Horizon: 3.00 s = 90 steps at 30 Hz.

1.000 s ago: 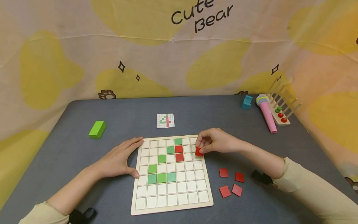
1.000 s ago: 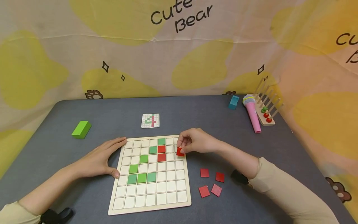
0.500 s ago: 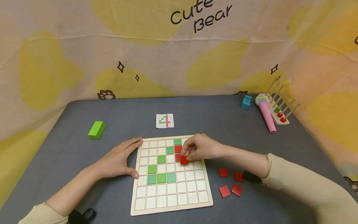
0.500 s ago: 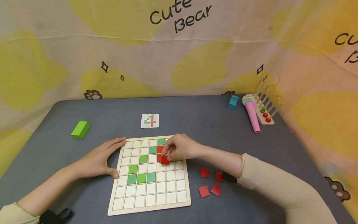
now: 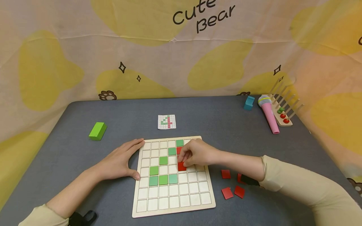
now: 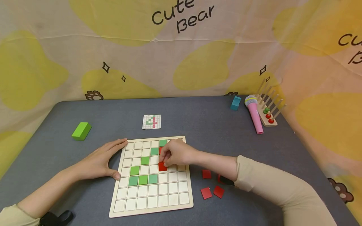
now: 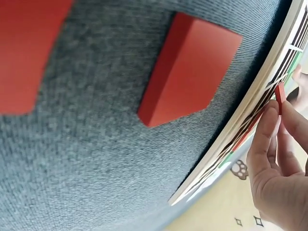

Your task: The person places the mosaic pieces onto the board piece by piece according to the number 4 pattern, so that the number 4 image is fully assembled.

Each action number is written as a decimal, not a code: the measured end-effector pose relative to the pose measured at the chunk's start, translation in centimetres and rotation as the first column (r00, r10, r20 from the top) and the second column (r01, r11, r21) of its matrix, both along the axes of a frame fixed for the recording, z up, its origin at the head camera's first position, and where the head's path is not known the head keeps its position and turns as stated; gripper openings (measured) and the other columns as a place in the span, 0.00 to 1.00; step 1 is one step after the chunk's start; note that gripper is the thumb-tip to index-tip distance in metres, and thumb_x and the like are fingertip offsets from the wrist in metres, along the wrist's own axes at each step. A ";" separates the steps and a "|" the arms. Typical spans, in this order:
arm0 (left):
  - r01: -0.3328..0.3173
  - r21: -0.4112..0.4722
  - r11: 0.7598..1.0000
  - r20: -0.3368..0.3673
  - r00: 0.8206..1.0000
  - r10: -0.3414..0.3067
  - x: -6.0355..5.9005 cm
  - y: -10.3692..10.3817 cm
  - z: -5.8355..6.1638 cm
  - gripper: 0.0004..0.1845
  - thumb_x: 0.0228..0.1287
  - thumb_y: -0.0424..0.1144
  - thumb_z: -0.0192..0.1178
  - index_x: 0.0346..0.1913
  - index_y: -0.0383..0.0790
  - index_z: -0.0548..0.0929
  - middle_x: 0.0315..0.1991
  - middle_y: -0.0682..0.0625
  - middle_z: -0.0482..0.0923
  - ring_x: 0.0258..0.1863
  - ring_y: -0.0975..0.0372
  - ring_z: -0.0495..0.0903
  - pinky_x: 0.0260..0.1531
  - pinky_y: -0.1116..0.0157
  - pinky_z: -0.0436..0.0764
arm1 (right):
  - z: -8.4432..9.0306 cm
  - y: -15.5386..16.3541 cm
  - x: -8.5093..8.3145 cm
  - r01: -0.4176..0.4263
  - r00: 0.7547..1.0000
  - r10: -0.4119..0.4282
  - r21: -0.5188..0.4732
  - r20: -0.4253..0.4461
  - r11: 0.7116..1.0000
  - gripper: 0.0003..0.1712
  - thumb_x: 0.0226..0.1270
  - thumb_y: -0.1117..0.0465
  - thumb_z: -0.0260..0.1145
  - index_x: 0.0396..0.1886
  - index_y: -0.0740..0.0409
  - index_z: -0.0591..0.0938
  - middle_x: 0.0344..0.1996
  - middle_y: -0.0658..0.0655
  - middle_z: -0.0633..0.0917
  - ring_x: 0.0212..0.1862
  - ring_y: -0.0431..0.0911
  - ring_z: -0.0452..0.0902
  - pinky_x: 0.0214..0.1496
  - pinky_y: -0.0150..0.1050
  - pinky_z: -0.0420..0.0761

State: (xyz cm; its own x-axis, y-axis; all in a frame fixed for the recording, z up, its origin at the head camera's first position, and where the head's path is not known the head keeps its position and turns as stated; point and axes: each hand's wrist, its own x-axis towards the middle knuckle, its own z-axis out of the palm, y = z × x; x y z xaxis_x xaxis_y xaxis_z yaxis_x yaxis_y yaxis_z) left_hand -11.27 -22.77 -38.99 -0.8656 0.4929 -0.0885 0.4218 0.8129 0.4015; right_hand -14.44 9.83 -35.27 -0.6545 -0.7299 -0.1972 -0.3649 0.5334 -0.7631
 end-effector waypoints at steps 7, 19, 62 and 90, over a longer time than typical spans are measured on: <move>0.003 0.002 1.000 -0.008 1.000 -0.003 0.0 -0.1 -0.1 0.67 0.34 0.75 0.69 0.76 0.40 0.59 0.77 0.45 0.57 0.75 0.42 0.58 0.64 0.36 0.65 | -0.1 -0.2 0.3 0.015 0.999 -0.014 0.030 -0.045 0.999 0.06 0.53 0.70 0.73 0.29 0.55 0.88 0.23 0.48 0.87 0.26 0.32 0.76 0.33 0.26 0.78; 0.001 0.000 1.000 -0.005 1.000 -0.001 0.0 0.0 0.0 0.67 0.34 0.75 0.69 0.76 0.40 0.59 0.78 0.44 0.57 0.75 0.42 0.58 0.64 0.36 0.65 | -0.3 -0.4 0.3 0.025 0.997 -0.022 0.047 -0.078 0.999 0.06 0.51 0.69 0.74 0.25 0.53 0.88 0.20 0.47 0.86 0.23 0.31 0.75 0.31 0.26 0.76; -0.005 -0.002 1.000 0.006 1.000 0.005 0.1 0.0 0.1 0.67 0.34 0.76 0.68 0.76 0.41 0.59 0.78 0.45 0.57 0.76 0.43 0.57 0.64 0.36 0.65 | -0.3 12.9 -2.7 -0.220 0.970 0.219 -0.008 0.108 0.976 0.11 0.56 0.66 0.74 0.40 0.51 0.87 0.35 0.56 0.87 0.34 0.36 0.81 0.38 0.34 0.84; -0.002 0.004 1.000 0.009 1.000 0.002 0.2 0.0 0.0 0.66 0.35 0.75 0.69 0.76 0.41 0.59 0.78 0.44 0.57 0.75 0.42 0.58 0.64 0.35 0.64 | -1.4 12.3 -2.2 -0.400 0.916 0.395 0.072 0.072 0.914 0.26 0.43 0.73 0.75 0.40 0.40 0.89 0.32 0.53 0.79 0.32 0.38 0.72 0.34 0.27 0.74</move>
State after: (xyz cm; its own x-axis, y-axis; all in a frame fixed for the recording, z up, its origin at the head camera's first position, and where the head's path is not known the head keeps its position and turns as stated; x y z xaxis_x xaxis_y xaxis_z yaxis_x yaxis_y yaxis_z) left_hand -11.10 -22.77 -38.95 -0.8657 0.4916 -0.0943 0.4168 0.8122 0.4082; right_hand -16.69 22.08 -36.64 -0.2998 -0.9070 -0.2957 -0.5190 0.4151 -0.7472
